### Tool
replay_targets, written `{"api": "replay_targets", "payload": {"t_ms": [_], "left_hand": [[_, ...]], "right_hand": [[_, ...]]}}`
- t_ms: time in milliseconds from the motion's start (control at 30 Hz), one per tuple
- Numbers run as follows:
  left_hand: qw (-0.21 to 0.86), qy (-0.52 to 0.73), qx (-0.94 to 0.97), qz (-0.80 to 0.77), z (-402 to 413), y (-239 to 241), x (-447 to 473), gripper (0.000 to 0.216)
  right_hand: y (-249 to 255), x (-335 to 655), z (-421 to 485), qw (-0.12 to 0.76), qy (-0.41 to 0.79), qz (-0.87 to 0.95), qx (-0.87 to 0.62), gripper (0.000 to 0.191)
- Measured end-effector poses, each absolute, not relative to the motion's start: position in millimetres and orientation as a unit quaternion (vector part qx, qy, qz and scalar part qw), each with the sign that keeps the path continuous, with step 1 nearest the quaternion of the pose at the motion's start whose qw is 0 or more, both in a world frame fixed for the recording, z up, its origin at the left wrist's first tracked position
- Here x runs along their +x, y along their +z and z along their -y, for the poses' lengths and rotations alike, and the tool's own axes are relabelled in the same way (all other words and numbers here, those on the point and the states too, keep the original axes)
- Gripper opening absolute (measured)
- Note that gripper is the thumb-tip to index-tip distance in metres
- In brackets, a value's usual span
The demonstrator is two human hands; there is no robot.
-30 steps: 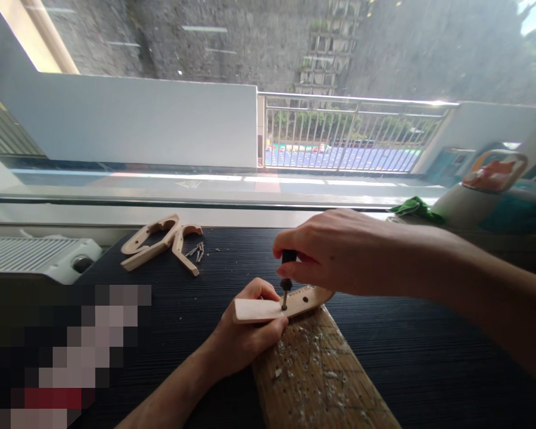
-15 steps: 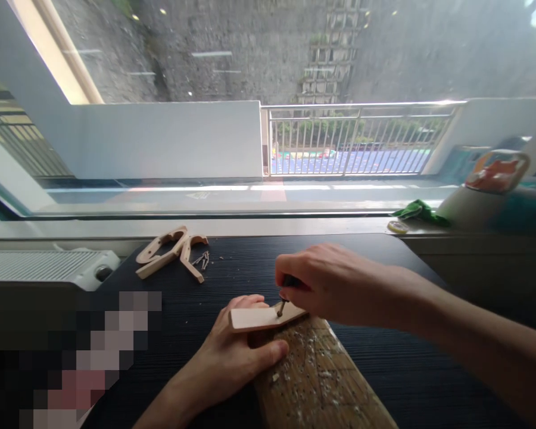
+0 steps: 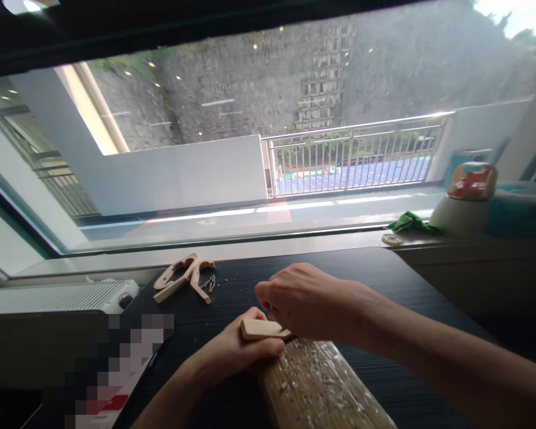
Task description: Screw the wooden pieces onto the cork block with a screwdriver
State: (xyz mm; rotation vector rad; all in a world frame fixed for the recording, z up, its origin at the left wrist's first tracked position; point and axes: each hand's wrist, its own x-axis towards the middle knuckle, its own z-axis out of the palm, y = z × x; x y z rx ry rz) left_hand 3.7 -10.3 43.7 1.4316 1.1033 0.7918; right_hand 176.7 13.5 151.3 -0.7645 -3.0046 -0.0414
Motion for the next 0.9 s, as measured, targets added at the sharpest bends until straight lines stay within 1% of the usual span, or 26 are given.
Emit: {"api": "replay_targets", "payload": {"t_ms": [100, 167, 233, 300, 400, 467, 533, 633, 733, 900], "left_hand": [[0.648, 0.252, 0.549, -0.463, 13.3, 44.6, 6.1, 0.051], [0.689, 0.260, 0.515, -0.439, 16.7, 41.1, 6.0, 0.051], [0.705, 0.296, 0.479, -0.431, 20.3, 36.3, 6.7, 0.049], [0.685, 0.365, 0.451, -0.440, 21.2, 33.4, 9.1, 0.052], [0.636, 0.513, 0.387, -0.428, 10.9, 34.4, 12.9, 0.061], [0.591, 0.607, 0.338, -0.410, -4.8, 35.3, 12.4, 0.048], [0.577, 0.635, 0.326, -0.396, -24.1, 33.5, 8.4, 0.037], [0.531, 0.677, 0.346, -0.374, -50.7, 24.6, -1.7, 0.029], [0.503, 0.688, 0.367, -0.373, -66.0, 12.6, -12.3, 0.028], [0.487, 0.665, 0.412, -0.389, -65.5, 4.1, -31.7, 0.031]], "right_hand": [[155.2, 176.9, -11.7, 0.015, -0.016, 0.968, -0.250, 0.013], [157.5, 176.8, -11.1, 0.011, -0.011, 0.967, -0.253, 0.011], [162.5, 175.9, -10.1, 0.008, -0.009, 0.968, -0.249, 0.011], [171.4, 173.5, -8.7, 0.010, -0.020, 0.969, -0.247, 0.011], [186.3, 166.1, -8.2, 0.052, -0.063, 0.967, -0.242, 0.009], [189.7, 159.1, -11.6, 0.088, -0.089, 0.962, -0.241, 0.007], [182.8, 152.1, -19.4, 0.114, -0.096, 0.957, -0.251, 0.008], [154.4, 145.2, -36.9, 0.133, -0.068, 0.942, -0.299, 0.020], [117.7, 144.8, -52.3, 0.181, -0.050, 0.926, -0.328, 0.019], [74.0, 151.0, -54.8, 0.210, -0.035, 0.895, -0.391, 0.029]]}}
